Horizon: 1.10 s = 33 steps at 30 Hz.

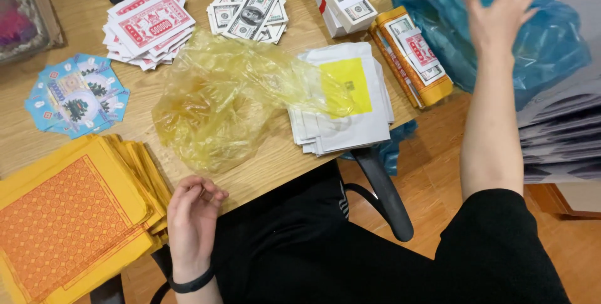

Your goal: Folding yellow joss paper and inserting printed spirit money notes

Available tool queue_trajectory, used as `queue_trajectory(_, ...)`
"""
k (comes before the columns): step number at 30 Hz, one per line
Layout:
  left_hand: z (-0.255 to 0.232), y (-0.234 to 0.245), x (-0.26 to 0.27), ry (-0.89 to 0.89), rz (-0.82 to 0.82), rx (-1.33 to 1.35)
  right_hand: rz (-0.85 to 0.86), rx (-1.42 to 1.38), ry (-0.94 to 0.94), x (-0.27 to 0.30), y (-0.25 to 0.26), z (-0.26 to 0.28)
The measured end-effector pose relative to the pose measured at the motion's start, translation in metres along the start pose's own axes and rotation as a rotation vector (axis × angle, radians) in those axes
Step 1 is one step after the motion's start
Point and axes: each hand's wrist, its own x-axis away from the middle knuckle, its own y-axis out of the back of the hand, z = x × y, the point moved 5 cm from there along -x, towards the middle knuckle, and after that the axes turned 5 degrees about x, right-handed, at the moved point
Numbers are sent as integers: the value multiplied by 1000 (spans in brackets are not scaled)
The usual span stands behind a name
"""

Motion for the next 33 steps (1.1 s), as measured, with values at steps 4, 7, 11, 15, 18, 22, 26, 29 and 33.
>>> queue_trajectory(4,6,1,-1,13,44,31,250,107,118,18,-15,53)
queue_trajectory(7,6,0,-2,19,15,8,-84,251,435,-17,-60,17)
queue_trajectory(11,4,6,-1,-3,-6,3,-241,-122,113,-88,-109,-68)
queue_trajectory(15,6,8,-3,14,-42,-4,-370,-321,-332,-99,-121,-130)
queue_trajectory(18,9,11,-3,3,-70,0,-192,-76,-241,-53,-85,-62)
queue_trajectory(22,2,1,2,-22,-62,-93,-361,193,70,-30,-64,-19)
queue_trajectory(26,-10,-27,11,-202,8,-275,-577,-24,532,65,14,94)
queue_trajectory(29,-24,-81,19,-432,207,-682,-176,-374,860,134,30,171)
queue_trajectory(33,-2,-118,3,-748,573,-1269,353,-280,1064,221,23,244)
